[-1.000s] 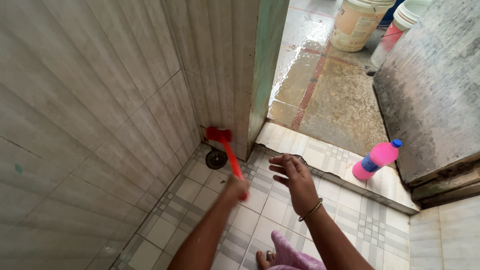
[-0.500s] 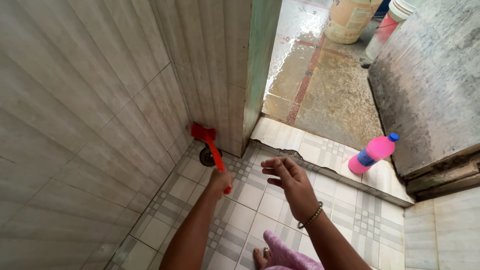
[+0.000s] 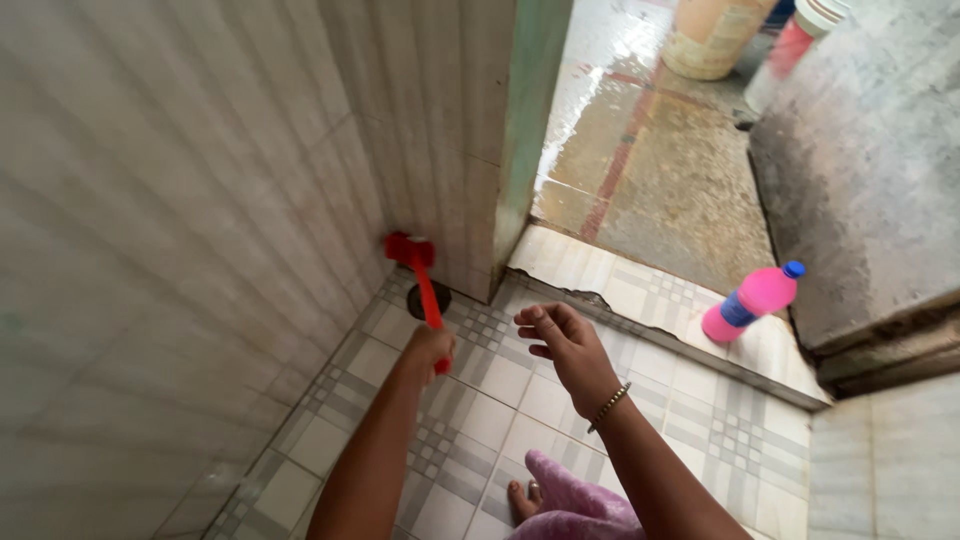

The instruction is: The person cleans a tiled floor by using a red brush to scrub the corner and edges of the wall and near the door frame.

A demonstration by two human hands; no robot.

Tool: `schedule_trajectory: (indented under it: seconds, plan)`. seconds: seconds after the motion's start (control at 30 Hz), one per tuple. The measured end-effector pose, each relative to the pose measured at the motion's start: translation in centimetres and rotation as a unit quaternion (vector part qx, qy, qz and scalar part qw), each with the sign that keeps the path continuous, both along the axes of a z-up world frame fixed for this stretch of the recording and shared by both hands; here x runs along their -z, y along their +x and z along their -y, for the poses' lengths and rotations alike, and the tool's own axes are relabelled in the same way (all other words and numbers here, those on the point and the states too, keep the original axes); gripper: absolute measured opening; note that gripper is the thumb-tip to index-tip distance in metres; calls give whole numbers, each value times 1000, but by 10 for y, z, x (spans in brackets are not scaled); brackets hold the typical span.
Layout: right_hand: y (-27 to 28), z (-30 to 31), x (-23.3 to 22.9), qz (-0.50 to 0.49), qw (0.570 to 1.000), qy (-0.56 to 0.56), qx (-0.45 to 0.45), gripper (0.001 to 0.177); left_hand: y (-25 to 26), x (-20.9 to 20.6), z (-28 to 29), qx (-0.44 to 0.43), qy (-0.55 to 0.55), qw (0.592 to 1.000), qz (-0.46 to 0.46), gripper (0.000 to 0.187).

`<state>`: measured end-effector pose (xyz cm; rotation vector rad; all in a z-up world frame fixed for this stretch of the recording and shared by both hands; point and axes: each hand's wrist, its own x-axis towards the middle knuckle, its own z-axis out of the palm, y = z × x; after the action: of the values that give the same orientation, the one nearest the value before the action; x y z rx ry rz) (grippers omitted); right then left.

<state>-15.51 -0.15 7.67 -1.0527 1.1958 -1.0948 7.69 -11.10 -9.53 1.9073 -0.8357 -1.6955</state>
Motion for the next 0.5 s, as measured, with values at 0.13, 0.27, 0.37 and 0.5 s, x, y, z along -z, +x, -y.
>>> schedule_trajectory:
  seconds: [0.13, 0.27, 0.37, 0.5]
  plan:
    - [25, -2, 9, -75, 995, 55, -48, 47, 11, -62, -102, -17, -56, 998, 11, 31]
    - [66, -36, 8, -155, 960, 178, -149, 67, -1, -126, -195, -16, -100, 990, 102, 43]
    - [113, -64, 5, -133, 950, 205, -193, 68, -5, -165, -231, -5, -86, 980, 178, 47]
    - [157, -96, 13, -44, 962, 177, -202, 58, 11, -209, -270, 38, -174, 939, 295, 65]
